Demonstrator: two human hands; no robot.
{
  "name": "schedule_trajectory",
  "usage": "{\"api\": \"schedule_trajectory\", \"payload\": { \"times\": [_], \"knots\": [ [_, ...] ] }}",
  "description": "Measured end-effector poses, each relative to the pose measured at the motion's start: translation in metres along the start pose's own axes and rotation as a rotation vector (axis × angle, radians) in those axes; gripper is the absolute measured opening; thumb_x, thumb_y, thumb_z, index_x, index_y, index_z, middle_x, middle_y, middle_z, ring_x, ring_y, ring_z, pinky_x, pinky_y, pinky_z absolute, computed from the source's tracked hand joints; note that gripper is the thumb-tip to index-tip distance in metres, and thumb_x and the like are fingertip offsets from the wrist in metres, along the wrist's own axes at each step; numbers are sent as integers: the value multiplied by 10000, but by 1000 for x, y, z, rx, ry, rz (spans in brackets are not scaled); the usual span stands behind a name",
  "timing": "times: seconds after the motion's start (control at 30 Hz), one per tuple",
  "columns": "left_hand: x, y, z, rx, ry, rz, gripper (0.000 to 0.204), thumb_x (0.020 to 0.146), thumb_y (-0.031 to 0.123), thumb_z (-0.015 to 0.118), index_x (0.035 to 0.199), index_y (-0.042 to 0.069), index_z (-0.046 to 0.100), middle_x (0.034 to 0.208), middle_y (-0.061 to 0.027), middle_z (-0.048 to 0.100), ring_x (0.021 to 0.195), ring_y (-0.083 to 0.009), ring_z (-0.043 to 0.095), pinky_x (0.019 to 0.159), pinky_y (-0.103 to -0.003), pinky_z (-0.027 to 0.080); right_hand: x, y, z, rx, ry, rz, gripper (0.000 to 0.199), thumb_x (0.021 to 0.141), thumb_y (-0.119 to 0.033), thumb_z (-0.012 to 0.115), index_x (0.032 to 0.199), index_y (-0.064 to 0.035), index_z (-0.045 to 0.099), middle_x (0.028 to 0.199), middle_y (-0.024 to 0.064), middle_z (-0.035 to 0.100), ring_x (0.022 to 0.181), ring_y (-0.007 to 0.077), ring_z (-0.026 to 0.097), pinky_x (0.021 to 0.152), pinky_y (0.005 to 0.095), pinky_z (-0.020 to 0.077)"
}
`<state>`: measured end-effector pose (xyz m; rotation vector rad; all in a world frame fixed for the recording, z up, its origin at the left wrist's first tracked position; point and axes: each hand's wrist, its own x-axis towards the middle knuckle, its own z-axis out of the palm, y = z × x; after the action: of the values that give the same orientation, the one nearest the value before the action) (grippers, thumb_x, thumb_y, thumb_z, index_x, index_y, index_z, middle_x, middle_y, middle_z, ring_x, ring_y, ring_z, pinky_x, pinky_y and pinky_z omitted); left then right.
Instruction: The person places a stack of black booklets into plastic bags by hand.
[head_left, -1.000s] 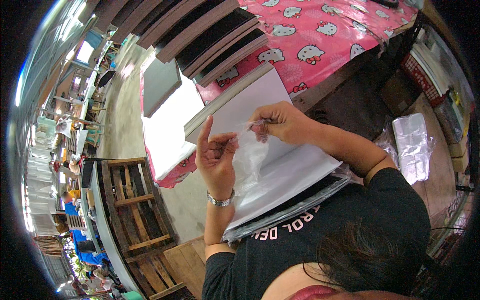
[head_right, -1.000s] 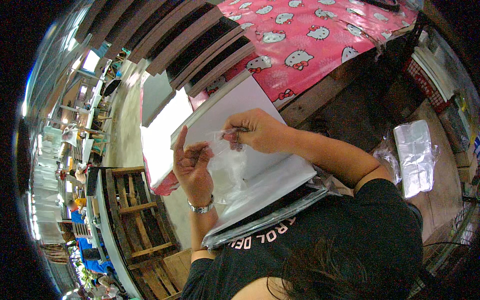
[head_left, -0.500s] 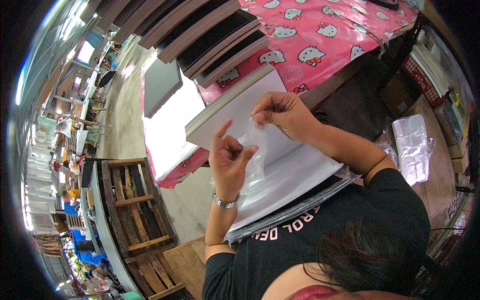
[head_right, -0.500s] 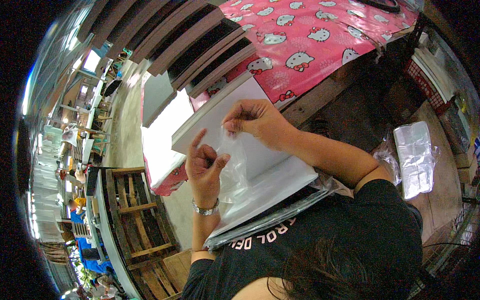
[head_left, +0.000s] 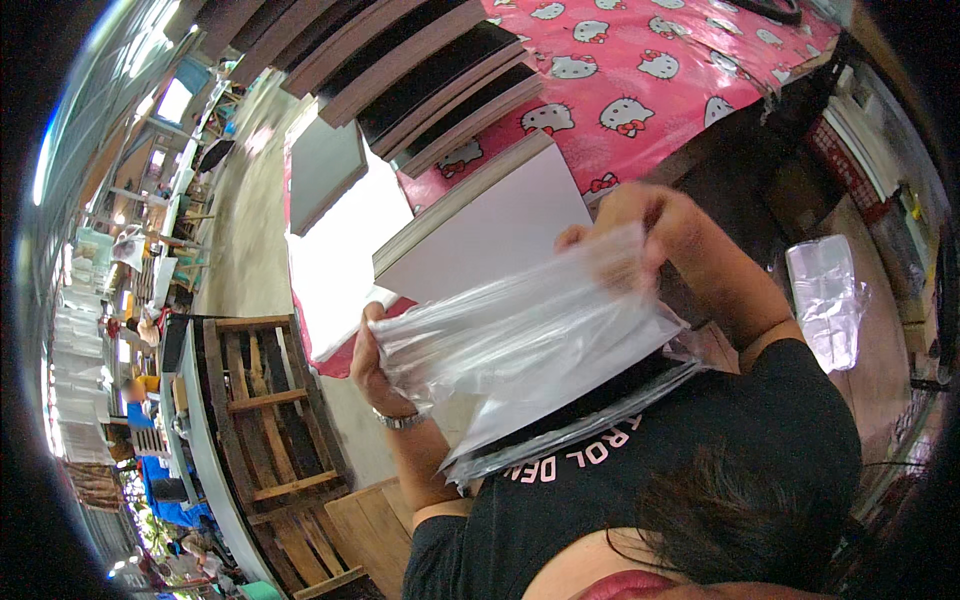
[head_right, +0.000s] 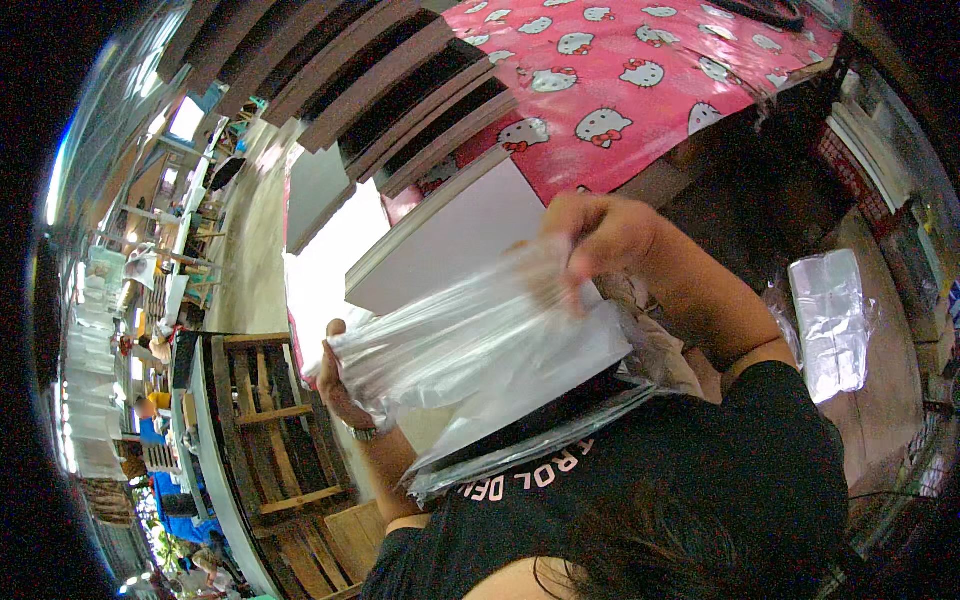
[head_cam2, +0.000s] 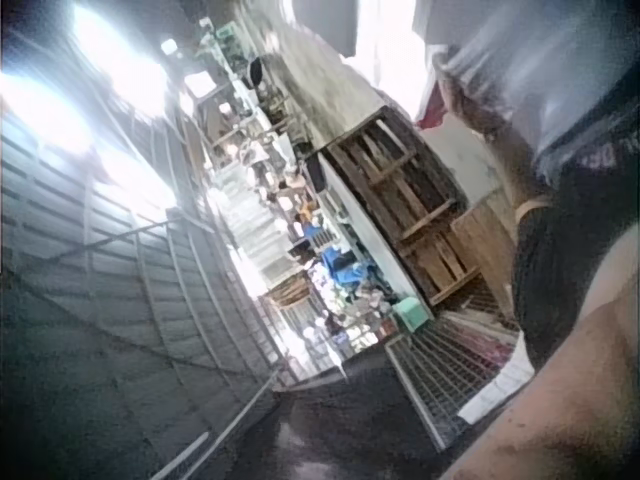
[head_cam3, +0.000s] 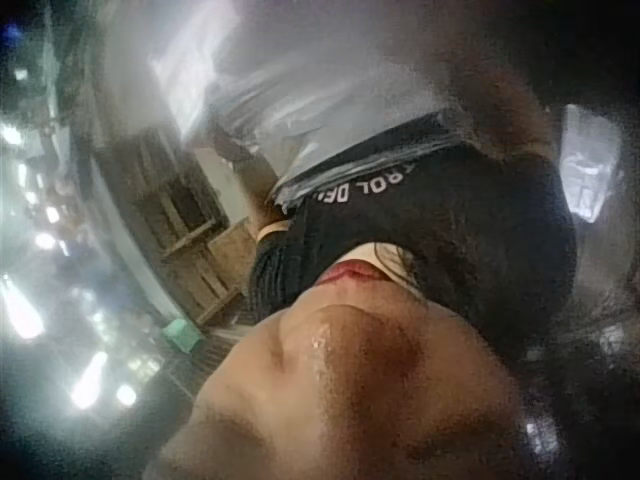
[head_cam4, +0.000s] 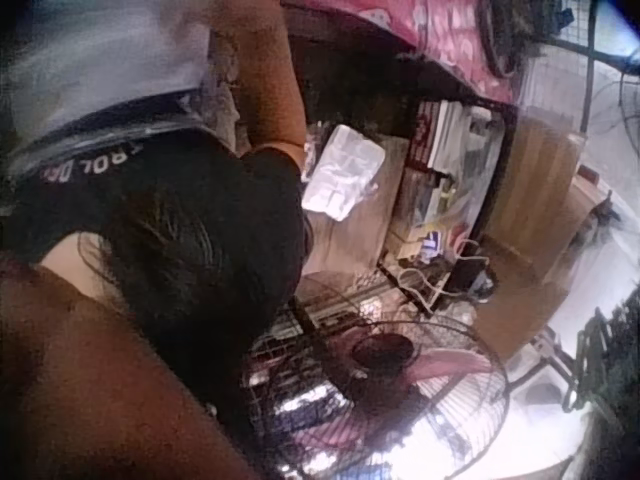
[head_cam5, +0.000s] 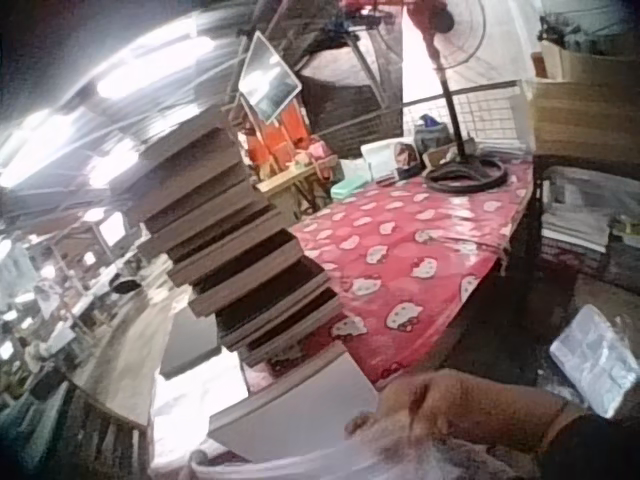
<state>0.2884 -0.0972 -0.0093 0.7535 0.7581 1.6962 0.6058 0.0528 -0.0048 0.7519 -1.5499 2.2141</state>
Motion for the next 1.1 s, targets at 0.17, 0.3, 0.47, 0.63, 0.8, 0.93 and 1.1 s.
{"api": "schedule_trajectory", "payload": {
  "times": [0.17, 0.3, 0.47, 0.63, 0.8, 0.93, 1.1],
  "knots": [
    [-17, 17, -7, -13, -170, -5, 364, 880, 284, 494, 1163, 68, 419, 1074, -172, 564, 929, -255, 601, 662, -391, 565, 8, -9, 1, -418, -55, 782, 184, 824, -187, 618, 849, -5, 625, 732, 83, 632, 621, 143, 597, 565, 268, 463],
    [-24, -3, -10, 801, -450, -259, 412, 821, 152, 610, 1199, 47, 482, 1055, -114, 601, 821, -206, 625, 601, -280, 506, 16, -22, -5, -14, 897, -102, 269, 835, -282, 629, 821, -14, 616, 669, 18, 584, 628, 104, 541, 562, 254, 416],
    [-16, 15, 30, 147, -37, 100, 228, 820, 71, 571, 1039, 8, 573, 891, -148, 633, 769, -246, 627, 599, -359, 511, 5, -22, -10, -505, 493, 490, 244, 841, -270, 624, 839, -28, 591, 664, -11, 555, 671, 105, 553, 633, 262, 438],
    [-22, -9, 3, 143, -386, -371, 259, 821, 167, 606, 995, -22, 571, 817, -100, 621, 743, -221, 607, 616, -359, 490, 5, -18, -20, -299, 768, -34, 207, 875, -247, 574, 923, -46, 570, 669, -7, 576, 677, 107, 554, 675, 270, 446],
    [-22, -4, -39, 551, -403, -326, 316, 825, 68, 586, 1129, -8, 545, 1062, -124, 608, 871, -225, 611, 783, -346, 489, -4, -2, -10, 11, 976, 140, 196, 872, -250, 577, 907, -57, 573, 627, -28, 523, 591, 104, 510, 568, 258, 422],
    [-14, 7, -25, -116, -255, -62, 415, 848, 171, 543, 1177, -72, 474, 1115, -236, 548, 949, -331, 595, 849, -486, 478, -19, -14, -24, -661, 302, 435, 208, 832, -227, 625, 815, -21, 601, 659, -23, 545, 606, 93, 517, 576, 254, 418],
    [-27, -35, -2, 290, -460, -347, 350, 816, 115, 566, 1126, -45, 530, 1059, -148, 584, 844, -251, 593, 763, -398, 480, -22, -6, -29, -242, 707, 2, 186, 823, -200, 637, 882, -33, 578, 714, 21, 601, 666, 103, 588, 636, 265, 485]
  ]
}}
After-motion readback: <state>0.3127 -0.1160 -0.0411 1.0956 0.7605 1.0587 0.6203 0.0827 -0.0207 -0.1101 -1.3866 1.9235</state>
